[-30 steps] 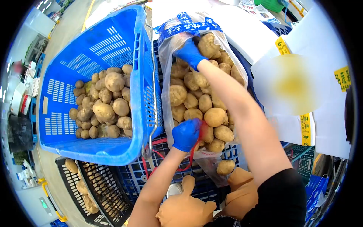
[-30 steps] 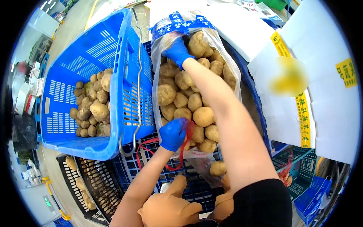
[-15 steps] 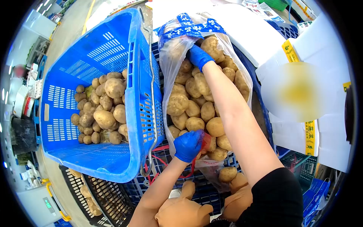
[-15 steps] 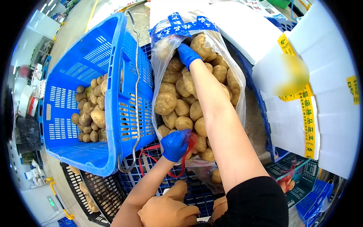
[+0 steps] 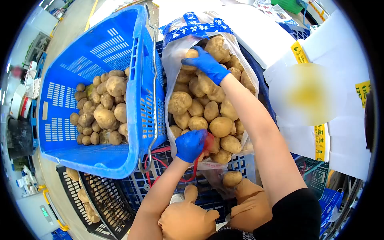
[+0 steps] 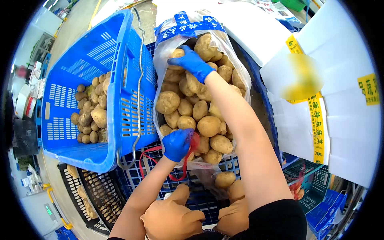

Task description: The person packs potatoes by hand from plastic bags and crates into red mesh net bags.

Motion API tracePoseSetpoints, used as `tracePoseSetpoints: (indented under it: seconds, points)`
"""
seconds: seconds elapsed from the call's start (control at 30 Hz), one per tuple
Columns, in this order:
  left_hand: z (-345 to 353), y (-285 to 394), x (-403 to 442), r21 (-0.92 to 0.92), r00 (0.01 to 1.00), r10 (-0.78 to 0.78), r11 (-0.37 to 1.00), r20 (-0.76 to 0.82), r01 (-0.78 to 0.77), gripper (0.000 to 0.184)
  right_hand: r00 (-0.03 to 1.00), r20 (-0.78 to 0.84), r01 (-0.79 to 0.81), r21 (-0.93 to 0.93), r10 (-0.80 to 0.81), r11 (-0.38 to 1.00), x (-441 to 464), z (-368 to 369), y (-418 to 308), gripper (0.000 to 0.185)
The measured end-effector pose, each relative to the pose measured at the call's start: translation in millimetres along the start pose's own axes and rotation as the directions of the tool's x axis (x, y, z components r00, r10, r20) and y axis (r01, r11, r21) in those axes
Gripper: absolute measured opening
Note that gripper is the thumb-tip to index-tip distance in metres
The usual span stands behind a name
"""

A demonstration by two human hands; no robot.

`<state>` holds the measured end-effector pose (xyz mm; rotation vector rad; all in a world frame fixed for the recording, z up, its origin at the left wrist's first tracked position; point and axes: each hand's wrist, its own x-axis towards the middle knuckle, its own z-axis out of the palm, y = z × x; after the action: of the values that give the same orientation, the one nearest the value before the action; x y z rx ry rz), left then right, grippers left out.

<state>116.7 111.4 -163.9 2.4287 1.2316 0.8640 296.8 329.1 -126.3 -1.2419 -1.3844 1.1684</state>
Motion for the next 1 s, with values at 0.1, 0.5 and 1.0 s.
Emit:
tracePoseSetpoints:
  seconds: [0.1, 0.5, 1.0]
  points:
    - [-4.5, 4.9, 1.0, -0.002, 1.0, -0.005, 1.0, -0.01, 0.005, 0.017, 0.986, 0.119, -0.15, 0.355, 0.114, 0.923, -59.0, -18.2, -24.5, 0.057]
    - [-22.5, 25.9, -0.3, -0.643, 0.864, -0.503, 0.652, 0.03, 0.401, 0.019, 0.939, 0.339, -0.296, 0.882, -0.058, 0.367, -236.7, -12.1, -90.3, 0.075]
    - [-104.5, 114.7, 16.5, -0.993, 0.832, -0.555, 0.093, 0.003, 0.066, 0.027, 0.931, 0.261, 0.138, 0.393, -0.254, 0.909, -272.8, -8.4, -141.6, 0.087]
